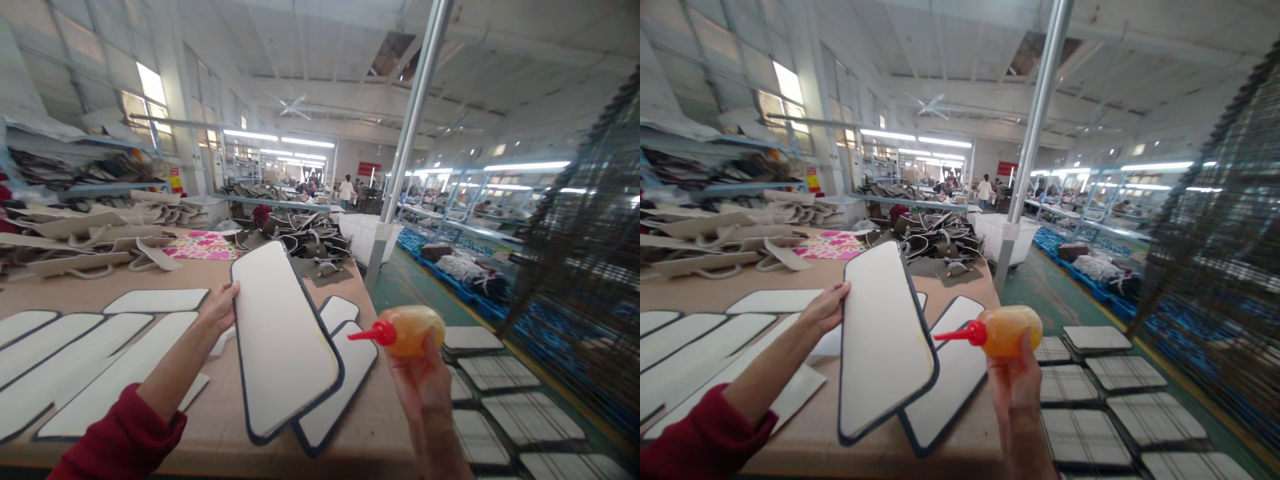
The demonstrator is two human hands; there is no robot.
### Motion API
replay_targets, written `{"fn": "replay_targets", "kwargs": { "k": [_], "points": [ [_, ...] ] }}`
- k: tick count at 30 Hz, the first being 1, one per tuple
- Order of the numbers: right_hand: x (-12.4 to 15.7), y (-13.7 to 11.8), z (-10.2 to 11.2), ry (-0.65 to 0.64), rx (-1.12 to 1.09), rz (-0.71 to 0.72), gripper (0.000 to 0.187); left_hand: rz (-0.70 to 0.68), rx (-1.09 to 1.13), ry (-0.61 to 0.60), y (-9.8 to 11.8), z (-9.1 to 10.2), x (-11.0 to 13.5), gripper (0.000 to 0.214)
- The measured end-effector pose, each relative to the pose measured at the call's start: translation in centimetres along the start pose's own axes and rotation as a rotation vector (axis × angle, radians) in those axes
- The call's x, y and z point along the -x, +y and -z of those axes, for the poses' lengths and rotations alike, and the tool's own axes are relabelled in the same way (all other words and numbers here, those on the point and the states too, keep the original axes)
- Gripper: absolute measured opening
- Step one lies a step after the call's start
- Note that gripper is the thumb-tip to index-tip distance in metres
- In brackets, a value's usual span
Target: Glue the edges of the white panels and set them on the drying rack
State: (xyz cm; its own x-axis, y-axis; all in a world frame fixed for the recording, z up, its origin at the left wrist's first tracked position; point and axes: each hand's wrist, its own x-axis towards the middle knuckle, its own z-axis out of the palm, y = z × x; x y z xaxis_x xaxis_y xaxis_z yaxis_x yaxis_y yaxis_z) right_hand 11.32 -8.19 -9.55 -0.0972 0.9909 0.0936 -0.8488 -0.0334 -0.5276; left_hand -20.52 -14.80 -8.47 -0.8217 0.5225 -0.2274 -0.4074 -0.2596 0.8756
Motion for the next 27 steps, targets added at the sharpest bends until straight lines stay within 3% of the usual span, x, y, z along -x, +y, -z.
{"fn": "replay_targets", "kwargs": {
  "k": [9, 13, 18, 27],
  "points": [
    [-4.2, -0.6, -3.4, -0.267, 0.101, 0.174, 0.039, -0.03, -0.196, -0.277, 0.9, -0.6, 3.1, 0.009],
    [-5.5, -0.1, -4.3, -0.367, 0.163, 0.205, 0.037, -0.005, -0.251, -0.324, 1.0, -0.6, 4.0, 0.009],
    [-5.8, 0.8, -3.2, -0.403, 0.224, 0.163, 0.038, 0.016, -0.227, -0.324, 1.2, -0.1, 3.8, 0.009],
    [-3.4, 1.3, -0.8, -0.395, 0.251, -0.024, 0.045, 0.056, -0.237, -0.288, 1.3, 0.7, 2.4, 0.012]
  ]
}}
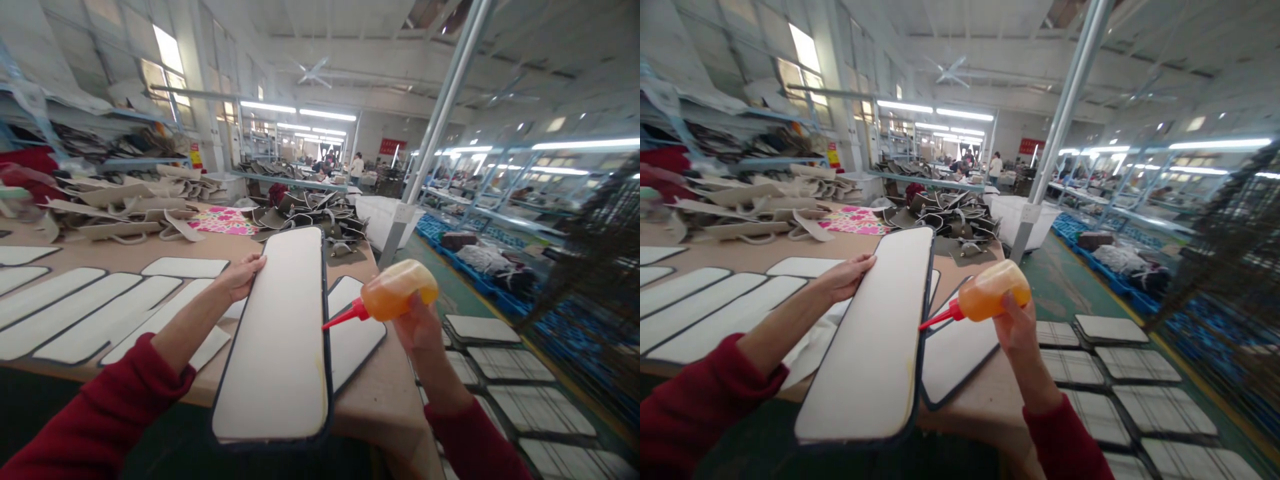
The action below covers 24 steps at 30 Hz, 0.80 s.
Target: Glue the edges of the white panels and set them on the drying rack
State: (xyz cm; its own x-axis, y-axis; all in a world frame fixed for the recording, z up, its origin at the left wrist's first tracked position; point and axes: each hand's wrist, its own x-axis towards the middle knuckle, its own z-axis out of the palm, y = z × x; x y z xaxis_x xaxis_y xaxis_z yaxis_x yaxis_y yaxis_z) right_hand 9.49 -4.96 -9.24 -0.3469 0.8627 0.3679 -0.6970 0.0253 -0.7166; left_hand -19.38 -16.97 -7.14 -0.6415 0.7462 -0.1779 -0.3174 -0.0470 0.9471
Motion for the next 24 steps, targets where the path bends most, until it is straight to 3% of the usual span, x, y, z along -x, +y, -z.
{"fn": "replay_targets", "kwargs": {
  "k": [9, 19, 24],
  "points": [
    [1.6, 0.1, 0.2, -0.062, -0.014, -0.065, 0.04, 0.02, 0.019, 0.023, -0.1, 0.2, -0.8, 0.014],
    [2.9, 0.3, 0.7, -0.069, 0.04, -0.126, 0.049, 0.025, 0.072, 0.086, -0.2, 1.3, -1.7, 0.015],
    [3.4, 0.7, 1.3, 0.011, 0.004, -0.143, 0.046, 0.022, 0.075, 0.151, -0.5, 2.2, -2.4, 0.017]
  ]
}}
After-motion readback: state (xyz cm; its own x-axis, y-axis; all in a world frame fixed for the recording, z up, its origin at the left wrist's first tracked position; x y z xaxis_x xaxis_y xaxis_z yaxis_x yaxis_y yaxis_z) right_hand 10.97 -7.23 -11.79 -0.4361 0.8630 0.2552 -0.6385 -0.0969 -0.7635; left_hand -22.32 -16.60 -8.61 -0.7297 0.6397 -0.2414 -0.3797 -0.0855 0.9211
